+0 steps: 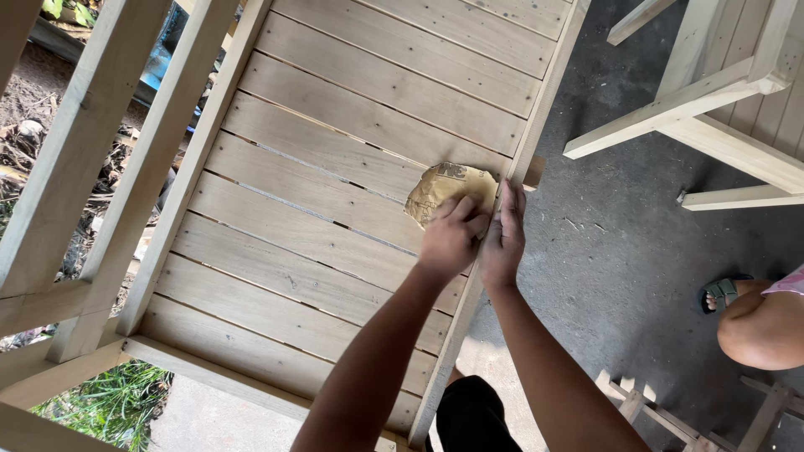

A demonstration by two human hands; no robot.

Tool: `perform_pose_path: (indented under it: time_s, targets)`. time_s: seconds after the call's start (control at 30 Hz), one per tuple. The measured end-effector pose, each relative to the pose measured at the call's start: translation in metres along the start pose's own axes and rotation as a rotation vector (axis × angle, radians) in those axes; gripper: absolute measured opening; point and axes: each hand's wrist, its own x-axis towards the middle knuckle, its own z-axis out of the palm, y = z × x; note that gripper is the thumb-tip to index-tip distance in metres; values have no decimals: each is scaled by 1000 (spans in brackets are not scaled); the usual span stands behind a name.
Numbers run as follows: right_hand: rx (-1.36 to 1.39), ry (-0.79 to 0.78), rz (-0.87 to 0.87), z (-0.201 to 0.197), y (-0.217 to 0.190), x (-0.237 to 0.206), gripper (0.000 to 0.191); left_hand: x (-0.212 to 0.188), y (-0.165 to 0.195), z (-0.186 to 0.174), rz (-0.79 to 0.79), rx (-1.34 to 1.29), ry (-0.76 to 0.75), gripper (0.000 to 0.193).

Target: The person sands the surface of a wooden bench with a sanding block, moving methodically across the slats and edges. The person uses both hands to apply pressure and maintain control of the sanding block while working on the bench.

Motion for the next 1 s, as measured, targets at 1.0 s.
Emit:
perform_pose_path:
  time_s: [1.0]
  targets:
    - [-104,-155,-86,-3,17,17,76,-30,44,-38,-162,390,-268,57]
